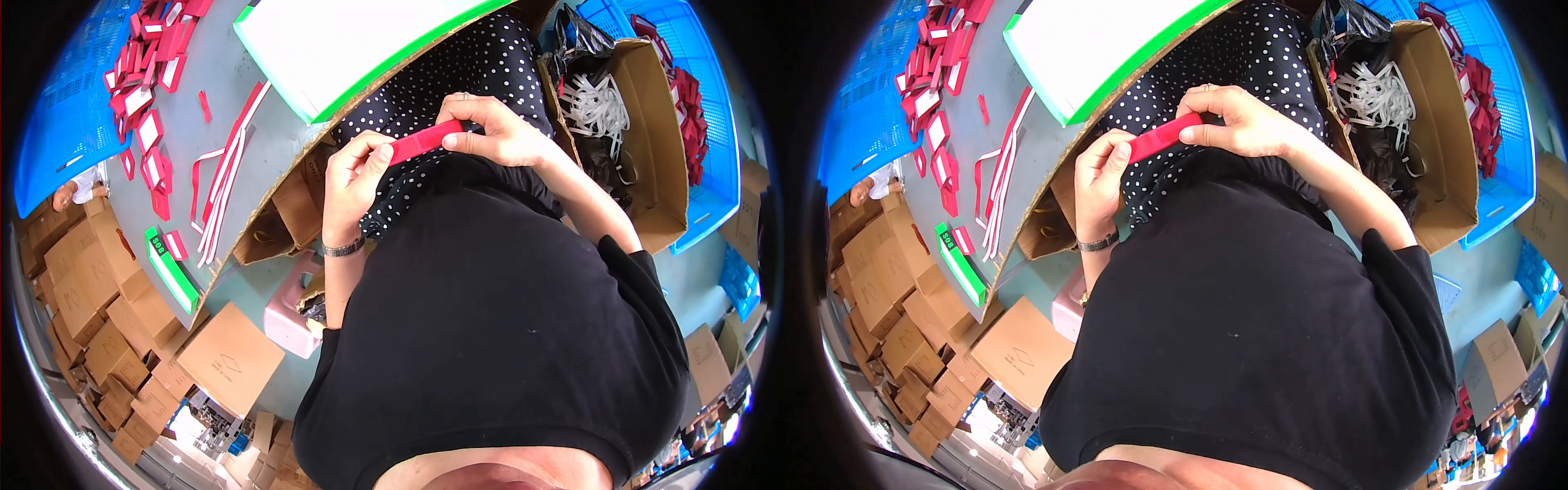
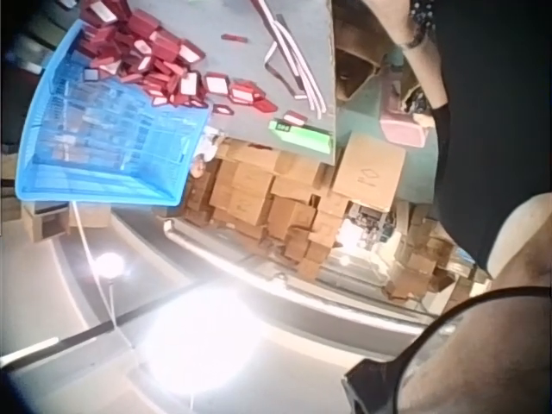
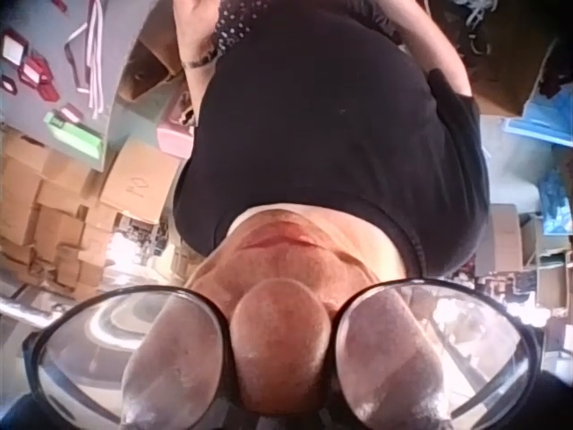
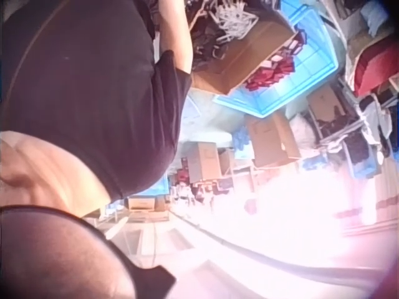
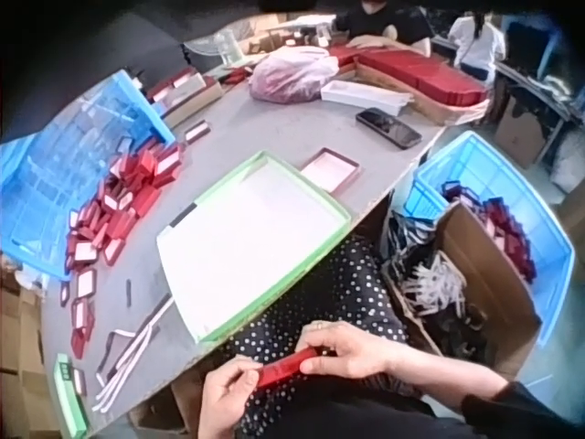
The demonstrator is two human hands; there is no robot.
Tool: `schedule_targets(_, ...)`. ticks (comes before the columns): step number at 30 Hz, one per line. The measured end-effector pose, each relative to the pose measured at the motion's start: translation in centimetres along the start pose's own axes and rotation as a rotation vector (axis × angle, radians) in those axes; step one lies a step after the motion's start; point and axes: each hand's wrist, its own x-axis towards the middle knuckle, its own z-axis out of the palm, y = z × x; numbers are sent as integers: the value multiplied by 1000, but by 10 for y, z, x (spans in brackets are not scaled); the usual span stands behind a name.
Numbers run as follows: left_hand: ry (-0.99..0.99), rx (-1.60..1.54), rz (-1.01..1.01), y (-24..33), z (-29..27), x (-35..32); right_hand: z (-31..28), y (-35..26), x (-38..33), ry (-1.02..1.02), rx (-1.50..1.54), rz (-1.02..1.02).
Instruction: Packing small red jewelry boxes with pink ribbons.
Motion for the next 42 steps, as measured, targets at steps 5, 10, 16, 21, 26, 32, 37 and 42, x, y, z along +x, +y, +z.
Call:
schedule_targets(5, -5, 173, -87, 0, 1, -1, 4, 5, -5, 31, -42, 5)
schedule_targets(10, 39, 221, -135, 2, 10, 4, 3, 1, -3, 39, -57, 41)
schedule_targets(16, 100, 294, -56, -7, 16, 3, 7, -4, 3, 20, -182, -7)
schedule_targets(21, 187, 358, 24, 0, 34, 1, 5, -27, 11, -190, -269, -54)
schedule_targets(26, 146, -64, 225, 10, 38, 3, -42, -61, 33, -376, -360, -177)
schedule_targets(32, 625, 738, 475, 21, 5, 29, -139, -105, 67, 61, -663, -184)
schedule_targets(37, 582, 986, 432, -6, -16, 49, -173, -90, 90, -253, -912, 69)
schedule_targets(42, 655, 963, 359, -15, -16, 57, -178, -87, 100, -369, -862, 124)
